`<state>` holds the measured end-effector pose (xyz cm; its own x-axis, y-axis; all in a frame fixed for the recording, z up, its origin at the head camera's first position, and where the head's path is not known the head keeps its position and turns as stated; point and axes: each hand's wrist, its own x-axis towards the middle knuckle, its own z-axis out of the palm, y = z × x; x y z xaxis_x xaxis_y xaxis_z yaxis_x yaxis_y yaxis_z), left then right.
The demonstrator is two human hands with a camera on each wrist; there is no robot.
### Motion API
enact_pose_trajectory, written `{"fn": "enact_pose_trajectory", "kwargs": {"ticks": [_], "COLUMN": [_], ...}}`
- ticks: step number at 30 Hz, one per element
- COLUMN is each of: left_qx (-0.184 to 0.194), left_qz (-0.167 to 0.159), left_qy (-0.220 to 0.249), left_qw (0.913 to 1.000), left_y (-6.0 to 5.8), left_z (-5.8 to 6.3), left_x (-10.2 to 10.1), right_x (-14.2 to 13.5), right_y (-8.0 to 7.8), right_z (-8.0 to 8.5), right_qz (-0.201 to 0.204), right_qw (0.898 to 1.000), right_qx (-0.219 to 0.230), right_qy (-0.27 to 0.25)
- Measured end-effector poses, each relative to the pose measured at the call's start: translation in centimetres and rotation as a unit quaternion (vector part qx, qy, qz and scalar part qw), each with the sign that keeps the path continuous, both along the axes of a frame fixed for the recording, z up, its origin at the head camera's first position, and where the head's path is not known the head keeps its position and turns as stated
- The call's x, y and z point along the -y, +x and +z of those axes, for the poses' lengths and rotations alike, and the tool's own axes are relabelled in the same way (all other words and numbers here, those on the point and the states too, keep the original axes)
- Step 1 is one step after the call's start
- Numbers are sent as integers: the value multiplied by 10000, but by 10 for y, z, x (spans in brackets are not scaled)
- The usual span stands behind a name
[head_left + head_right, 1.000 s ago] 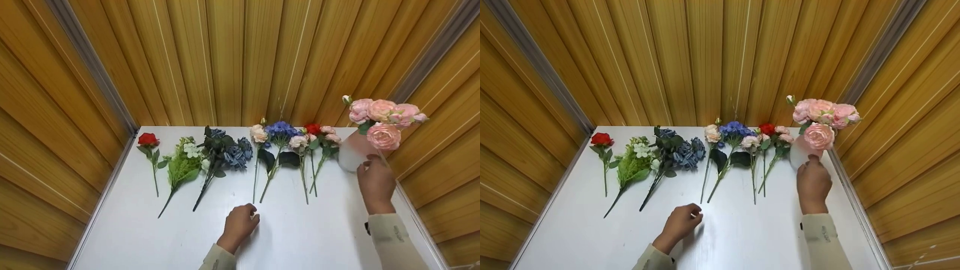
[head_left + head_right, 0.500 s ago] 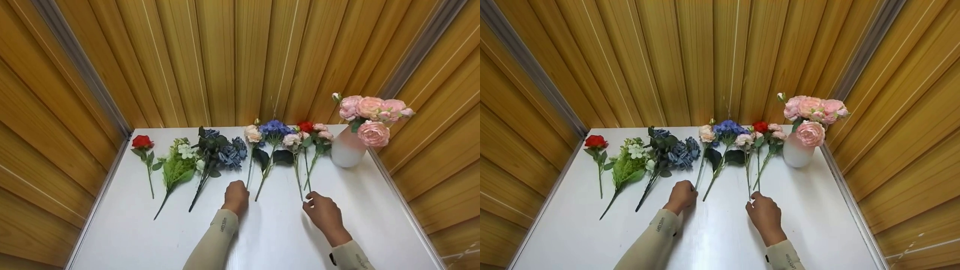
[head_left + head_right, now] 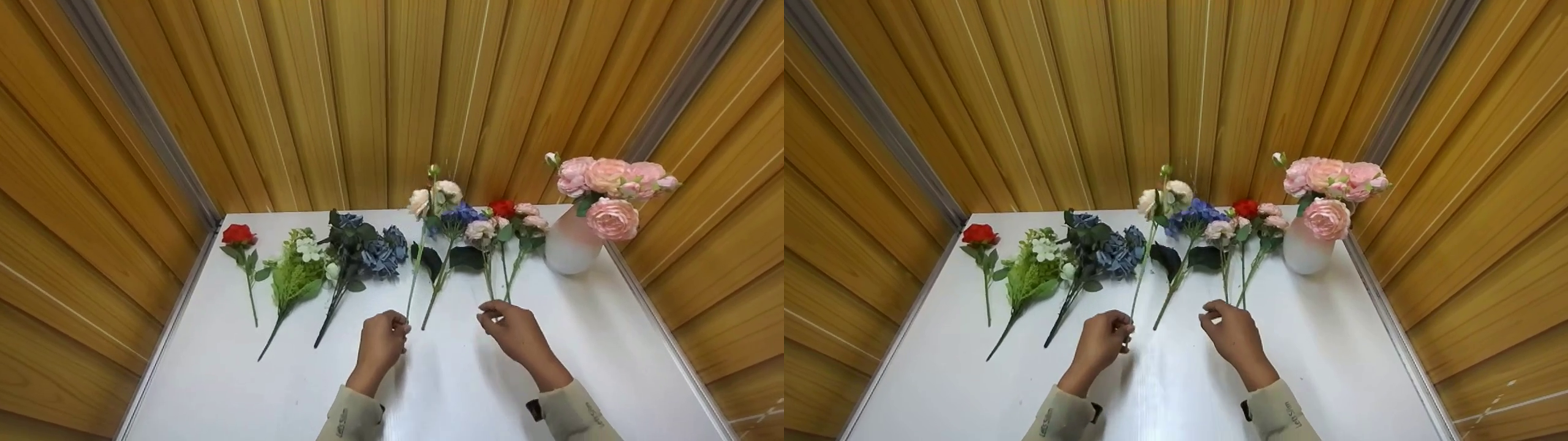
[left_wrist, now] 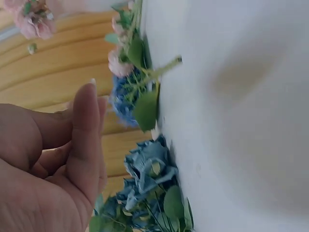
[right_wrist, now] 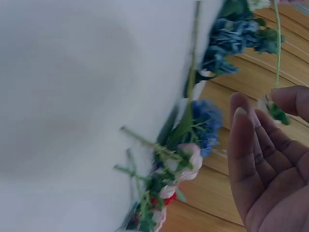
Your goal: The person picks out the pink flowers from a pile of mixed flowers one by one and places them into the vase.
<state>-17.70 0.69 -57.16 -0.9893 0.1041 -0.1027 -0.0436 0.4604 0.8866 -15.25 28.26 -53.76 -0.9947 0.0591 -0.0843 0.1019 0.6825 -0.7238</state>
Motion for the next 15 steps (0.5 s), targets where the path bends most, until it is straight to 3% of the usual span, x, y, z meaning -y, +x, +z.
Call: {"fn": "enact_pose_trajectory", "kwargs": {"ticks": [4,8,11,15], "left_qx": [-22,-310,-689,-1078], "left_qz": [-380,-769,-955,-1039], "left_qy": [355,70,-420,-925], "left_qw": [9986,9965,9921,9844], "left_y": [25,42,50,59], "left_z": [5,9,7,5], "left_x": [-15,-33,-43,-52], "right_x": [5,15,24,29], "right_y": [-8,-10,-5,1], "right_z": [29,57,69,76], "right_qz": [-217,-502,-611,-805], "right_qw": [9942,9811,9762,9763], "right_qx": [-40,-368,-692,-1105], "right_qy": [-1052,-1831,-1965,-1675]}}
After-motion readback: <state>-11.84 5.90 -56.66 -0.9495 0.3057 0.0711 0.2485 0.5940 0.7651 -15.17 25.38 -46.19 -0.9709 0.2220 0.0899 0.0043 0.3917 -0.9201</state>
